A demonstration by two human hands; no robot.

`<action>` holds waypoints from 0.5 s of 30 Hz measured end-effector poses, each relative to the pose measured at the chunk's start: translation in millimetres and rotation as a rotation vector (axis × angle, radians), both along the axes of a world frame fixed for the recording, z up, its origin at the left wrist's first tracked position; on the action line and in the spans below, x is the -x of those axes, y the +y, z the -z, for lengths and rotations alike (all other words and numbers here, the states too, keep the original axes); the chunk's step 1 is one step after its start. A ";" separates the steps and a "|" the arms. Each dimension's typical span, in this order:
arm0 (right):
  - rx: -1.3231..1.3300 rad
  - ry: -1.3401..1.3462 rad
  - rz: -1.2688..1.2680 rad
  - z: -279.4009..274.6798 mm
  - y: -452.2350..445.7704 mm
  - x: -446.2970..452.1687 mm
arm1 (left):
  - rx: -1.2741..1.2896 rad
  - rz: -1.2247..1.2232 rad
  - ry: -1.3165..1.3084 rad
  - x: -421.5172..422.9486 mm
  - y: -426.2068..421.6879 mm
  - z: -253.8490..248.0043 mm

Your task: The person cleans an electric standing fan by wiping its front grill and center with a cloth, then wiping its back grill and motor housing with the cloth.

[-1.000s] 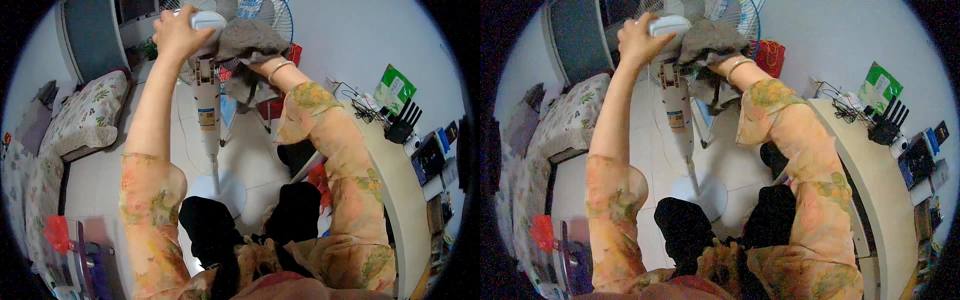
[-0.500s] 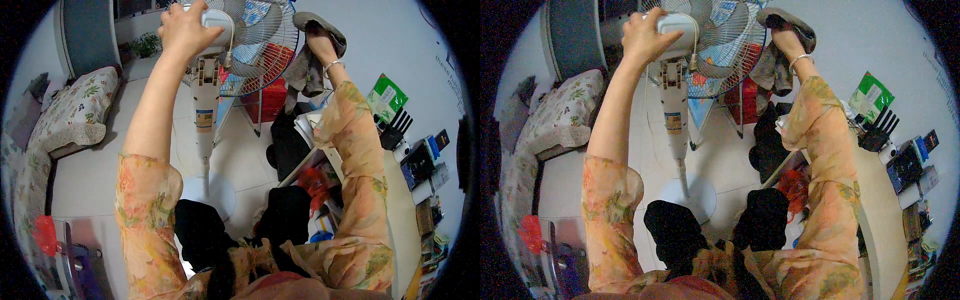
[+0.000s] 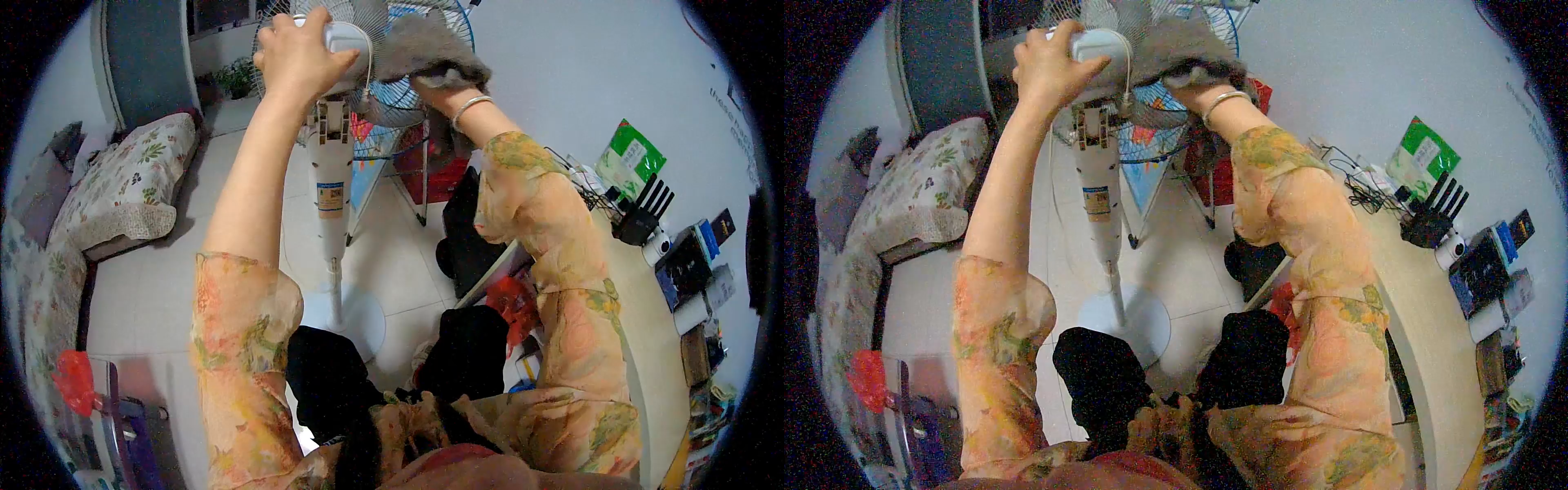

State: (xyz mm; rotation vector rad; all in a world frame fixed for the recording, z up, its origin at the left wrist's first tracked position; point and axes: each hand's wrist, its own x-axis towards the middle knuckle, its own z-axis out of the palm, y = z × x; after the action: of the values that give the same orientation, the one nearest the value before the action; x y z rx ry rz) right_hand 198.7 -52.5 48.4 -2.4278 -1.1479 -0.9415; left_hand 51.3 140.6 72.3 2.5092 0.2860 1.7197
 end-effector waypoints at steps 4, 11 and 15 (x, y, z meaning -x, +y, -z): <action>0.334 -0.187 0.088 -12.6 1.5 9.7 | 0.006 -0.003 -0.027 1.0 -2.6 0.0; 0.227 -0.264 0.215 -72.8 -39.9 -36.6 | -0.021 0.007 -0.037 -1.6 2.8 3.2; 0.181 -0.444 0.211 -90.6 -53.0 -54.8 | -0.042 0.020 -0.018 0.7 1.7 1.0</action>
State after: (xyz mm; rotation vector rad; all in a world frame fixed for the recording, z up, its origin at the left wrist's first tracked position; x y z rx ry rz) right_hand 253.5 -105.5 139.0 -2.5986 -1.1692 -1.5657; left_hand 50.6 142.3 71.2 2.5151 0.2246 1.7585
